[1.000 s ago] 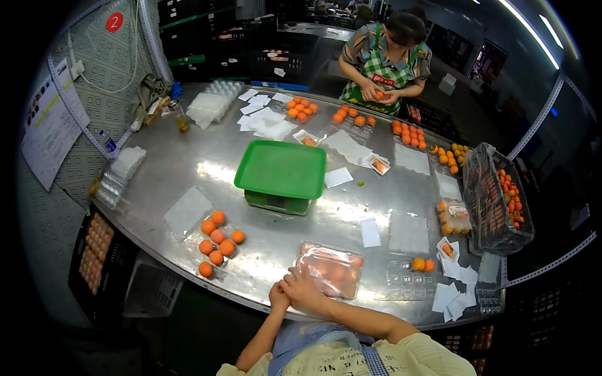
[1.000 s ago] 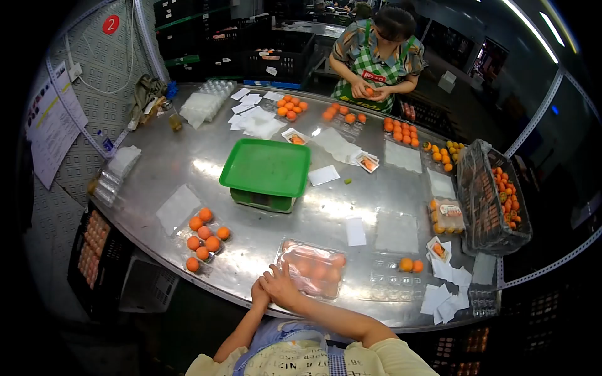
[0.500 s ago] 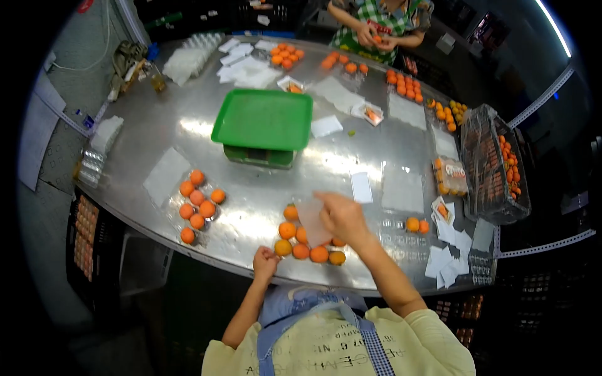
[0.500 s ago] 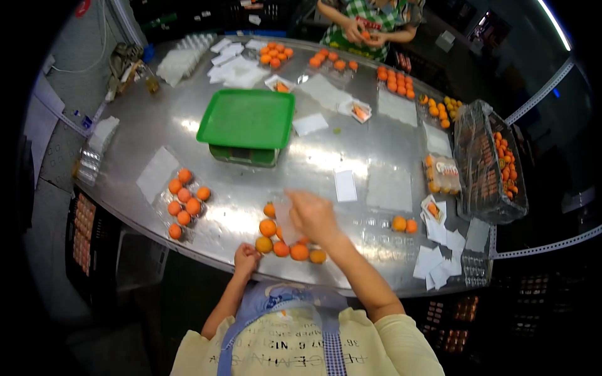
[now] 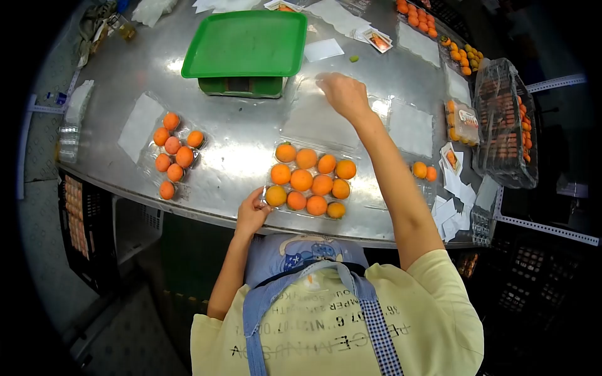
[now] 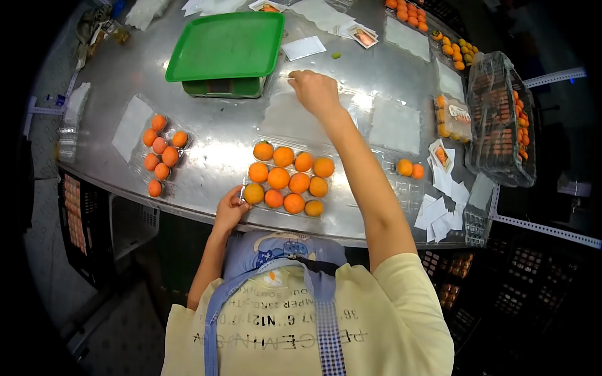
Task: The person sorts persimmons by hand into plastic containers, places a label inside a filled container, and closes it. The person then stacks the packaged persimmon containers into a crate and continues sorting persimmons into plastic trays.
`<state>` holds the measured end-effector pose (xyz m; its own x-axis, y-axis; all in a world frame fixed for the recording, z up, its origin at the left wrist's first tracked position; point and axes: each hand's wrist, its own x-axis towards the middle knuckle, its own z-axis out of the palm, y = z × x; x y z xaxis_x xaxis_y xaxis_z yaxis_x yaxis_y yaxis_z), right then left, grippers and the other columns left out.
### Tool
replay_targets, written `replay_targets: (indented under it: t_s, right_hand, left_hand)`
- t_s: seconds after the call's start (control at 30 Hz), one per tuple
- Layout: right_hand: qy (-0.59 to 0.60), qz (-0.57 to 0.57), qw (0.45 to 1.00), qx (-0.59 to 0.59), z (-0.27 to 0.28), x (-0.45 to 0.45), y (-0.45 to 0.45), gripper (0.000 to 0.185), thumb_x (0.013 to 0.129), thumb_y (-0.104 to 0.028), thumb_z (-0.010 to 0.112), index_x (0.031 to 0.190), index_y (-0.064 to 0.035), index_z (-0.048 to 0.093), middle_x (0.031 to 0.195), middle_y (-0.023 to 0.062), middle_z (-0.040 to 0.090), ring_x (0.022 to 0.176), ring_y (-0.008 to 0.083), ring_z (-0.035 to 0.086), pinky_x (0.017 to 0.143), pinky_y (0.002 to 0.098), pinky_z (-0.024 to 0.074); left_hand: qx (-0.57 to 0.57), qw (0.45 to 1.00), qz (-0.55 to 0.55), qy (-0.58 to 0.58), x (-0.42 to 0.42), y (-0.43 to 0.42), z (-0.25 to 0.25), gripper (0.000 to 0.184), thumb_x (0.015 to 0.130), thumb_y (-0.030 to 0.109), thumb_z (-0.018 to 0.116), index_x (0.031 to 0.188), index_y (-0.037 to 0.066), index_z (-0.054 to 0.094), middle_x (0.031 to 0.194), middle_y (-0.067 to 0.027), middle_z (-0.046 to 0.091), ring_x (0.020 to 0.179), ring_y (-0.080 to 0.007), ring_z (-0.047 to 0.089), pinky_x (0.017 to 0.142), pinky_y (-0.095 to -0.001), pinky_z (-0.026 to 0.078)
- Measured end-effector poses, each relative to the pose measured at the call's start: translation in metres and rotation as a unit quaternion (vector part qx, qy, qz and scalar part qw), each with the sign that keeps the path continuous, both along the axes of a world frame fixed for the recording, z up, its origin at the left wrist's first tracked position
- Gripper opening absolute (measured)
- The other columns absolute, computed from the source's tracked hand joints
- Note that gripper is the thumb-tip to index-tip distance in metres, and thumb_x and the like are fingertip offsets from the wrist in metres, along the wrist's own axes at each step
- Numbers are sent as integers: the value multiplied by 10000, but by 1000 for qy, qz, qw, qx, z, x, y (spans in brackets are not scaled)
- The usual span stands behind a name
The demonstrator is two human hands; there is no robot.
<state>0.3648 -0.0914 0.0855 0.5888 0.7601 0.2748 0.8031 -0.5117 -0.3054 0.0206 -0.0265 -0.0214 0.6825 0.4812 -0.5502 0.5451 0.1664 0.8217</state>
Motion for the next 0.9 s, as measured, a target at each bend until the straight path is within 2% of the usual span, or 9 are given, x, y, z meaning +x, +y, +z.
replay_targets:
  t_s: [0.17, 0.27, 0.37, 0.4, 0.5, 0.6, 0.67, 0.8, 0.9]
  right_hand:
    - [62, -44, 994, -76, -36, 36, 3, 238, 902, -285, 541, 1019, -134, 683, 933, 114, 689, 842, 323, 656, 748, 441, 514]
    - [159, -42, 986, -38, -58, 51, 0, 283, 910, -284, 541, 1076, -90, 663, 1027, 157, 670, 953, 336, 630, 843, 425, 487]
    - [92, -57, 977, 185, -64, 53, -8, 342, 912, -292, 545, 1118, -32, 633, 1107, 189, 637, 1054, 338, 585, 910, 399, 449]
    - [97, -71, 969, 217, -61, 54, -17, 340, 916, -286, 557, 1120, -24, 632, 1158, 162, 626, 1079, 308, 583, 920, 363, 440]
    - [128, -90, 961, 229, -31, 14, -55, 285, 900, -237, 587, 1093, -34, 641, 1087, 139, 647, 1026, 276, 599, 909, 345, 442]
    - [136, -49, 977, 156, -47, -27, -106, 248, 848, -163, 644, 1058, -30, 646, 1024, 118, 652, 967, 255, 601, 880, 359, 452]
    - [124, -49, 987, 93, -56, -60, -136, 275, 804, -166, 696, 1044, -39, 648, 998, 114, 649, 906, 258, 595, 834, 363, 453]
    - [138, -47, 989, 21, -47, -125, -153, 374, 717, -229, 764, 1031, -75, 631, 966, 91, 632, 884, 268, 564, 787, 380, 413]
    - [108, -45, 993, 18, -45, -153, -148, 435, 654, -254, 790, 1014, -95, 606, 962, 71, 608, 897, 270, 539, 760, 398, 377]
  left_hand:
    - [-36, 999, -30, 12, 9, 0, 0, 560, 749, -46, 643, 1291, 56, 546, 675, 17, 563, 633, -68, 512, 637, -215, 447]
    - [-52, 998, -43, 14, 8, -3, -6, 562, 754, -45, 643, 1298, 48, 539, 692, 12, 573, 659, -68, 523, 664, -211, 449]
    - [-78, 995, -57, 20, 9, -6, -2, 579, 760, -46, 639, 1319, 51, 520, 702, 10, 575, 673, -65, 524, 676, -208, 446]
    - [-93, 994, -53, 22, 9, -6, 1, 587, 763, -45, 637, 1327, 54, 511, 701, 10, 575, 670, -65, 521, 674, -208, 445]
    - [-125, 990, -56, 35, 7, -6, 7, 598, 771, -42, 626, 1343, 68, 494, 746, 3, 584, 674, -65, 511, 671, -208, 444]
    - [-118, 989, -92, 21, 1, 4, -2, 590, 776, -32, 615, 1341, 91, 496, 824, -10, 589, 686, -68, 497, 664, -215, 445]
    - [-50, 989, -135, 19, 0, 14, -1, 556, 784, -8, 601, 1319, 114, 508, 924, -33, 576, 703, -88, 494, 672, -238, 457]
    - [97, 985, -142, 24, 9, 28, 16, 500, 808, 24, 606, 1294, 100, 516, 986, -60, 580, 690, -117, 512, 689, -259, 473]
    - [112, 988, -110, 4, 15, 33, 25, 469, 831, 44, 610, 1288, 92, 517, 1017, -67, 598, 699, -115, 530, 680, -247, 472]
